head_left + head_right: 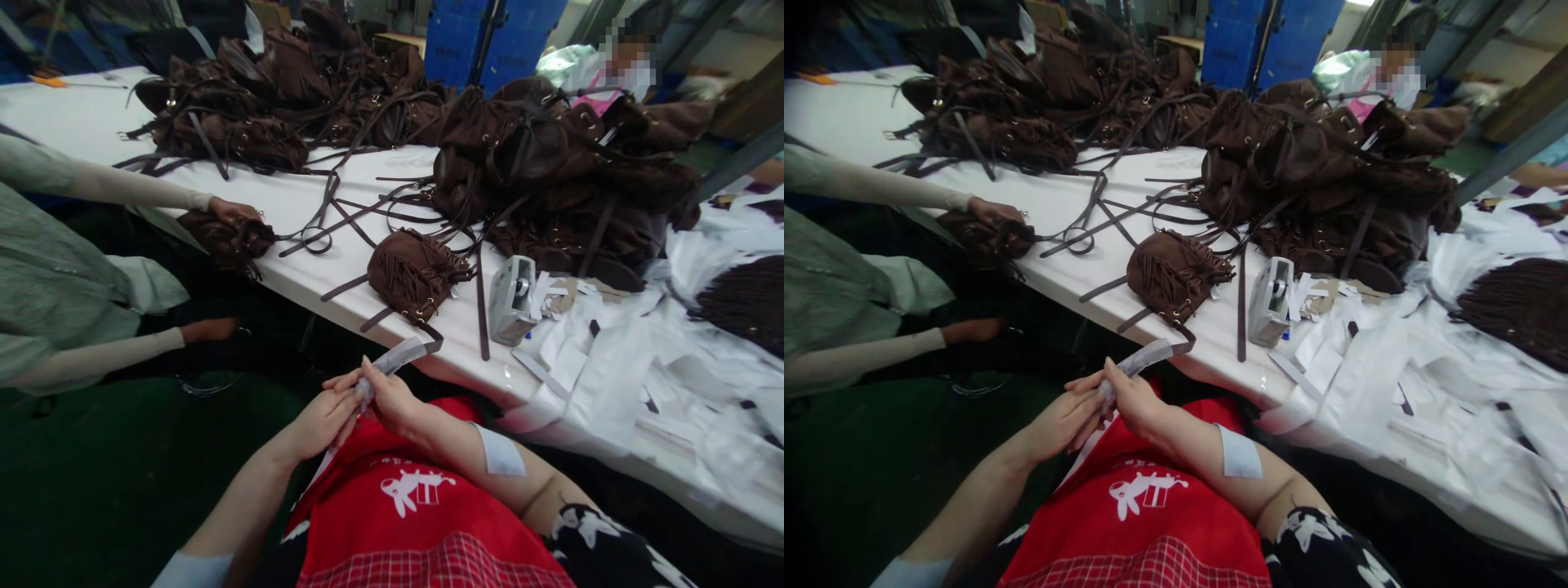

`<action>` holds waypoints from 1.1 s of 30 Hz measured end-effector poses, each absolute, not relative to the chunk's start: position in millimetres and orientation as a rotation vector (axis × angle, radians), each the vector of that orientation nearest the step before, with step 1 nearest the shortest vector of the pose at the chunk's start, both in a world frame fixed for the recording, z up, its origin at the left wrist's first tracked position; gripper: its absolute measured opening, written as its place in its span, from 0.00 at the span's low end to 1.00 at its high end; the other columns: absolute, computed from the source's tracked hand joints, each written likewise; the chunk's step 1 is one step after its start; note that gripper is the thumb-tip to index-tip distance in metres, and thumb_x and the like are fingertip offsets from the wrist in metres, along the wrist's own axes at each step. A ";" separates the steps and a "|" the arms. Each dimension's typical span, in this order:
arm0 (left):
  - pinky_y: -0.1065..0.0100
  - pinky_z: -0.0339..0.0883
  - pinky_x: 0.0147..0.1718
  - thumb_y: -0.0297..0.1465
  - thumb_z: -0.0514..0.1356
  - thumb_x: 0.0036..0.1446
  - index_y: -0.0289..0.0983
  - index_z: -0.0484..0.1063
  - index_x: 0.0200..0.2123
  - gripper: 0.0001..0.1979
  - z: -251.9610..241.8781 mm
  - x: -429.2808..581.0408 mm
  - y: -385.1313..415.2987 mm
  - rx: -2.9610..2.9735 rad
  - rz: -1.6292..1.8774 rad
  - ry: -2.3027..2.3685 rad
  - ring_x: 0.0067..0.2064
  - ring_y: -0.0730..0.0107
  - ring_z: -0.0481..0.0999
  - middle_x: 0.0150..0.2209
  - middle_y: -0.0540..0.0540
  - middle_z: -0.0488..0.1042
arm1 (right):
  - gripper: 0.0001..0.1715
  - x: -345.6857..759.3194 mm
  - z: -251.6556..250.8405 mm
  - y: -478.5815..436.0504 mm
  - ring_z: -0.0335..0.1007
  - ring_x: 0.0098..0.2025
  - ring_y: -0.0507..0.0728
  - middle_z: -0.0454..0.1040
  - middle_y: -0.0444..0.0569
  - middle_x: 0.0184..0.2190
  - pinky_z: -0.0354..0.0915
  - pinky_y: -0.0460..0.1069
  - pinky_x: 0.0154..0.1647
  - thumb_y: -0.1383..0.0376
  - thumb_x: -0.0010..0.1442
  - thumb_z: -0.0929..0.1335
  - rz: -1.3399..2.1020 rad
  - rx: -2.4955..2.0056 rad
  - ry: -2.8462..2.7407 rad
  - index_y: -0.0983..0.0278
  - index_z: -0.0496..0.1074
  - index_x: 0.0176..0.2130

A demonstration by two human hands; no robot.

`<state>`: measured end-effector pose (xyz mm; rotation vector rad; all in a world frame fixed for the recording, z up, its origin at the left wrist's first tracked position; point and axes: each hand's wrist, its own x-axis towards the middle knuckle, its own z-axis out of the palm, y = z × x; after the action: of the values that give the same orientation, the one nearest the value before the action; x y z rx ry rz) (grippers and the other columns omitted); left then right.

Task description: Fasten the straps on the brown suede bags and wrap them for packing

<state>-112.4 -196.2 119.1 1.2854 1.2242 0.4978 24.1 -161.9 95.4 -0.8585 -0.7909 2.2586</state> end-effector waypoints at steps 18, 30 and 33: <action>0.70 0.60 0.26 0.62 0.51 0.54 0.35 0.74 0.30 0.34 135.7 -178.7 -255.5 0.953 0.245 1.377 0.15 0.78 0.54 0.11 0.56 0.61 | 0.35 36.6 77.1 -112.5 0.77 0.33 0.57 0.79 0.56 0.30 0.68 0.53 0.43 0.48 0.70 0.55 2.347 -0.889 -0.154 0.67 0.71 0.26; 0.70 0.65 0.26 0.55 0.57 0.57 0.37 0.71 0.28 0.26 156.2 -152.7 -232.0 0.823 0.849 1.402 0.13 0.79 0.55 0.08 0.58 0.58 | 0.38 39.5 80.3 -145.5 0.62 0.62 0.60 0.71 0.52 0.58 0.55 0.54 0.63 0.61 0.43 0.80 2.506 -0.418 -0.949 0.61 0.72 0.53; 0.69 0.67 0.29 0.50 0.59 0.58 0.36 0.71 0.30 0.21 171.9 -133.4 -207.4 0.817 1.026 1.318 0.15 0.78 0.60 0.10 0.58 0.58 | 0.33 21.3 86.3 -169.8 0.64 0.60 0.59 0.73 0.48 0.54 0.58 0.51 0.60 0.61 0.46 0.78 2.563 -0.310 -1.348 0.61 0.73 0.52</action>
<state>-133.4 -207.4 171.9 0.8165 1.3176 1.0262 21.3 -169.8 86.3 -0.3099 -1.3479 2.5634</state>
